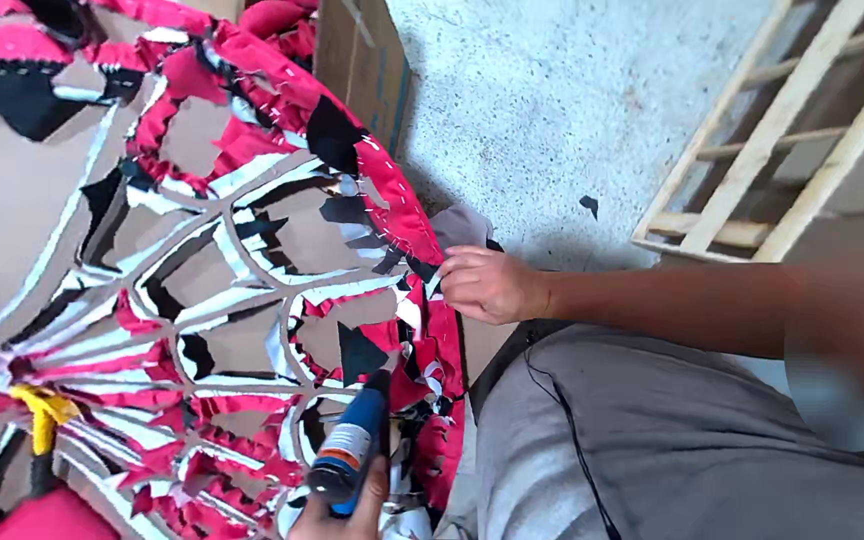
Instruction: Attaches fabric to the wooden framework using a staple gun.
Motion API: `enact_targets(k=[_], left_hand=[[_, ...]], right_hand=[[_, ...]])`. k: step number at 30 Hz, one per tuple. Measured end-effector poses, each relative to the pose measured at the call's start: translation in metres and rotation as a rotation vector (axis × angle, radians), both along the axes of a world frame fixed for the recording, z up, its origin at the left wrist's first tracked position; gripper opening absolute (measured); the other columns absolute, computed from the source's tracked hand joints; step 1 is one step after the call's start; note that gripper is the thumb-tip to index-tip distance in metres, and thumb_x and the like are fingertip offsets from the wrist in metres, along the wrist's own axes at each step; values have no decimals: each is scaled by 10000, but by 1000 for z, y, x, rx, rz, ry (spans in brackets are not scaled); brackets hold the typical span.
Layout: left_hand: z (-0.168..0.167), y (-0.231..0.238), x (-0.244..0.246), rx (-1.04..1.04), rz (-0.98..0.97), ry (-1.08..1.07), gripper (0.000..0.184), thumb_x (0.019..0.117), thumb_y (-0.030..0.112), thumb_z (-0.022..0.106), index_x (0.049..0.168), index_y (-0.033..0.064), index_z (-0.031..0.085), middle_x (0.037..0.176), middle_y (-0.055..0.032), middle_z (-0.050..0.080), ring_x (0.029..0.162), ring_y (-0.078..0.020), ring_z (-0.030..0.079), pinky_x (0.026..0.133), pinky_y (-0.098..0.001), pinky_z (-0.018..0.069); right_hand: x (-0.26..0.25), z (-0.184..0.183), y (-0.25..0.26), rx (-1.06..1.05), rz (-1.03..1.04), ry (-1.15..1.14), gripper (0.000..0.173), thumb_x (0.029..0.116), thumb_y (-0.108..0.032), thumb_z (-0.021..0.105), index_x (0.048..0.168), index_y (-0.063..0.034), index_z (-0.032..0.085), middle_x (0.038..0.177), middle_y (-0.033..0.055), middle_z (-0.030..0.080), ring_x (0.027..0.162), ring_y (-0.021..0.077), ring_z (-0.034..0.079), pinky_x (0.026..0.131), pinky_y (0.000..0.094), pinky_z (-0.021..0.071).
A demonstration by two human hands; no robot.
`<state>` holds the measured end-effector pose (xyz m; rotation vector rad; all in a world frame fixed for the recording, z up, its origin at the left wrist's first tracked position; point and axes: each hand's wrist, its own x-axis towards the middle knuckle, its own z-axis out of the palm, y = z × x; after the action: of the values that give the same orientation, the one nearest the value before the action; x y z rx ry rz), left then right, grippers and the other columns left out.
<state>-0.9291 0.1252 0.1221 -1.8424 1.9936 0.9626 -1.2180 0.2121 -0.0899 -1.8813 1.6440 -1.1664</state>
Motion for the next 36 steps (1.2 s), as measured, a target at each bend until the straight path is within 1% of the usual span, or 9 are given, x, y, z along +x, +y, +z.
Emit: enact_targets(k=[3, 5, 8, 13, 17, 19, 24, 31, 36], left_hand=[[-17, 56, -2, 1, 217, 60, 330, 837, 260, 812, 957, -33, 715, 726, -89, 707, 624, -151, 697, 655, -410, 615], [-22, 83, -7, 6, 306, 62, 326, 825, 262, 826, 946, -21, 720, 726, -93, 711, 631, -170, 701, 666, -435, 614], [-17, 109, -13, 71, 440, 103, 296, 835, 267, 825, 927, 5, 725, 698, -73, 700, 603, -170, 684, 636, -423, 602], [-24, 130, -13, 112, 742, 411, 200, 937, 136, 680, 850, -43, 664, 587, -91, 659, 501, -191, 653, 537, -355, 595], [-36, 116, -10, 14, 603, 222, 247, 884, 235, 778, 905, -1, 704, 642, -56, 681, 554, -172, 667, 574, -386, 595], [-45, 102, -10, -68, 463, 160, 294, 846, 311, 808, 915, 36, 728, 685, -38, 702, 591, -159, 689, 606, -413, 610], [-57, 65, -27, -227, 224, 23, 346, 807, 412, 791, 909, 83, 757, 719, -38, 700, 657, -181, 686, 651, -499, 563], [-72, 34, -56, -124, 100, -190, 278, 873, 353, 790, 916, 80, 765, 762, -116, 708, 758, -301, 696, 721, -590, 531], [-74, 40, -57, -154, 37, -189, 242, 860, 328, 779, 876, 87, 760, 722, -94, 701, 707, -273, 693, 678, -566, 533]], right_hand=[[-9, 20, -14, 224, -199, 27, 246, 930, -251, 704, 1109, -84, 731, 1159, 97, 710, 1150, 268, 650, 996, 446, 536], [-8, 34, -17, 460, -219, -66, 548, 874, -333, 790, 1307, -46, 618, 1213, 125, 671, 1106, 261, 663, 947, 449, 565], [-2, 45, -25, 861, -219, -394, 887, 815, -413, 844, 1510, -122, 375, 1082, 121, 693, 870, 266, 708, 783, 507, 603], [3, 26, -39, 1037, -496, -764, 812, 770, -371, 879, 1358, 7, 465, 1019, 180, 696, 920, 317, 697, 840, 536, 579], [-1, 22, -45, 968, -281, -1150, 452, 916, -196, 770, 1273, 15, 589, 1081, 139, 724, 971, 217, 724, 895, 420, 607], [5, 12, -53, 944, -216, -1249, 398, 907, -176, 766, 1233, 1, 622, 1061, 125, 731, 951, 200, 722, 879, 409, 605], [10, -4, -58, 955, -192, -1269, 377, 896, -213, 784, 1187, -10, 656, 1032, 121, 733, 923, 203, 718, 839, 423, 600], [-1, -17, -60, 1061, -151, -1128, 414, 927, -383, 754, 1093, -10, 679, 923, 106, 713, 800, 177, 681, 730, 404, 567], [1, -9, -62, 1057, -183, -1246, 387, 933, -303, 760, 1153, 2, 668, 1026, 126, 734, 931, 206, 718, 849, 429, 593]])
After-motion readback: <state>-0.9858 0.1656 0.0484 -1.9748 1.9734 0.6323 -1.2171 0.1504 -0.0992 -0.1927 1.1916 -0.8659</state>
